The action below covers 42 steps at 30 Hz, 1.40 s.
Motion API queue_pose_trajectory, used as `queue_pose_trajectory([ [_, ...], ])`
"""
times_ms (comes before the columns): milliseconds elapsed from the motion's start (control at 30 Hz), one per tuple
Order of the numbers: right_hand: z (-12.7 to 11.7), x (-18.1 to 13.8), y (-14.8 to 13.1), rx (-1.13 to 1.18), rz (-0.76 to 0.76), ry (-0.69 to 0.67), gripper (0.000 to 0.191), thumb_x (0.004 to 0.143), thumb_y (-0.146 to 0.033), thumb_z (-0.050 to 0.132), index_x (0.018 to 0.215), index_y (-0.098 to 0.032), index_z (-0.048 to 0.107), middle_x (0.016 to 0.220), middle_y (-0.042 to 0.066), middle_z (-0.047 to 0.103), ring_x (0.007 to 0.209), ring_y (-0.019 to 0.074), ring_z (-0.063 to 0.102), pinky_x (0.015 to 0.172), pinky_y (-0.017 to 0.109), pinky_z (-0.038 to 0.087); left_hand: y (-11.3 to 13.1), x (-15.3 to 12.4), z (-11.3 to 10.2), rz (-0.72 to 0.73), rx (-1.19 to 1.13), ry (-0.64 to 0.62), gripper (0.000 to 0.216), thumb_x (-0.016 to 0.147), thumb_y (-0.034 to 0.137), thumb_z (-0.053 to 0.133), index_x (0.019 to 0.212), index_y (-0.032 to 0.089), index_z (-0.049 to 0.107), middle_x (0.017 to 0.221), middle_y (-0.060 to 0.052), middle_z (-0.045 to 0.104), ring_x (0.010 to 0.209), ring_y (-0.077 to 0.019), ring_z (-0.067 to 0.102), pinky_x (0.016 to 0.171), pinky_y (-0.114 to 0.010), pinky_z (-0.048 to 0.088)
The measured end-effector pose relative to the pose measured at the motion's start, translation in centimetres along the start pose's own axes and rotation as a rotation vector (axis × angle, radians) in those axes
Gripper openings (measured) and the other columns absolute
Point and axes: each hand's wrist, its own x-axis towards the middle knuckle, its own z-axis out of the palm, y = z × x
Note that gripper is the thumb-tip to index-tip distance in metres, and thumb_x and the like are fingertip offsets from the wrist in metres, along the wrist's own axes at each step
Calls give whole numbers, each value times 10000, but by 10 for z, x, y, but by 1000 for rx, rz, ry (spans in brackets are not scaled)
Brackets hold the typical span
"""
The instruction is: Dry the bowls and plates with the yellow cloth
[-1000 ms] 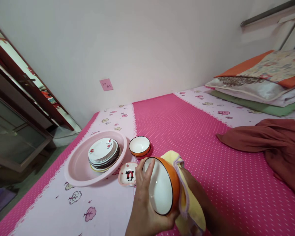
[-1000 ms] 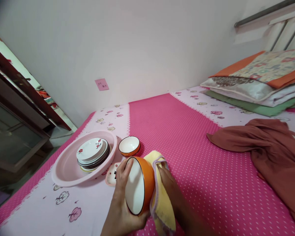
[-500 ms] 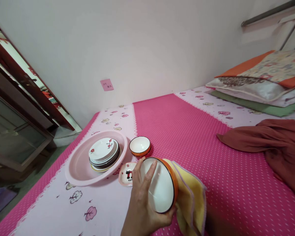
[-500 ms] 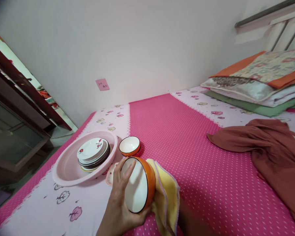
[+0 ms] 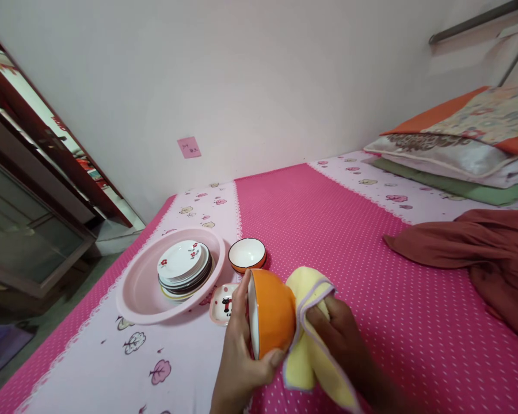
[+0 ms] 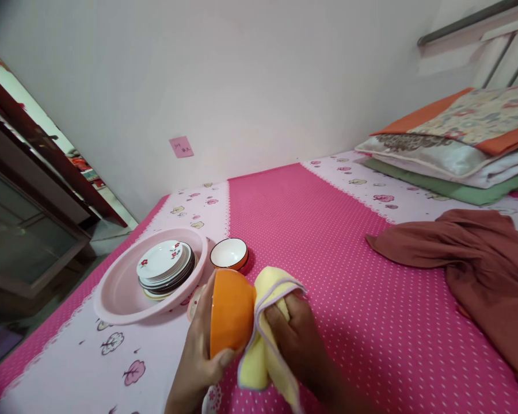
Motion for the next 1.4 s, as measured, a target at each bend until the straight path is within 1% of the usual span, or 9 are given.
queue_pose_trajectory([
  [100, 3, -7, 1, -74, -74, 44, 316, 1023, -449, 520, 823, -229, 627, 734, 39, 672, 669, 220, 653, 625, 329, 592, 5, 1, 2, -104, -270, -20, 1016, 780, 600, 806, 1646, 292, 374, 1657, -139, 463, 1485, -444, 451, 1188, -551, 433],
  [267, 9, -8, 14, -222, -182, 42, 233, 1025, -376, 509, 1042, -235, 694, 984, 115, 754, 950, 299, 713, 944, 473, 591, 6, -2, 13, -278, -657, 137, 959, 759, 518, 848, 1602, 295, 451, 1620, -119, 509, 1487, -413, 454, 1188, -514, 440],
  [533, 5, -18, 12, -199, -164, 13, 185, 994, -343, 568, 955, -226, 706, 788, 51, 723, 707, 236, 698, 706, 354, 622, -12, -4, 22, -412, -904, 244, 893, 843, 379, 788, 1629, 250, 381, 1439, -155, 660, 1407, -372, 556, 1183, -515, 433],
  [667, 4, -29, 11, -291, -331, -43, 259, 978, -277, 604, 1215, -246, 705, 984, 102, 773, 816, 274, 741, 804, 403, 649, -7, -1, 25, -421, -823, 131, 929, 846, 421, 786, 1649, 267, 343, 1529, -166, 595, 1409, -400, 551, 1178, -546, 429],
  [800, 5, -28, -4, -379, -460, -144, 415, 931, -259, 641, 1343, -290, 680, 1297, 125, 729, 1149, 352, 706, 1010, 487, 598, 2, 5, 20, -371, -418, 41, 960, 774, 398, 866, 1619, 298, 421, 1627, -144, 501, 1480, -414, 468, 1194, -540, 417],
  [933, 4, -22, -17, -406, -506, -136, 393, 953, -205, 583, 1325, -286, 683, 1253, 118, 741, 1167, 338, 696, 948, 449, 618, -3, 4, 14, -216, -70, -4, 1021, 773, 366, 865, 1651, 348, 344, 1697, -108, 382, 1563, -404, 327, 1265, -575, 284],
  [1133, -2, -2, -10, -142, -102, -5, 234, 1031, -417, 530, 1034, -232, 673, 899, 62, 729, 814, 245, 692, 783, 353, 598, -12, -4, 14, -49, 233, -164, 1285, 596, 280, 945, 1660, 415, 238, 1700, -95, 279, 1589, -416, 210, 1276, -640, 199],
  [1300, -12, 20, 9, 303, 388, -138, 501, 971, -707, 502, 910, -226, 625, 750, 40, 694, 669, 240, 673, 582, 322, 538, -7, -5, 20, 43, 392, -222, 1289, 573, 193, 883, 1657, 412, 222, 1674, -113, 285, 1538, -444, 276, 1241, -653, 284],
  [1400, -21, 22, 15, 370, 429, -238, 431, 958, -648, 590, 1002, -223, 646, 846, 44, 738, 739, 245, 712, 651, 332, 564, -8, -5, 25, 57, 451, -242, 1278, 563, 187, 879, 1658, 410, 258, 1667, -132, 293, 1512, -483, 294, 1210, -708, 292],
])
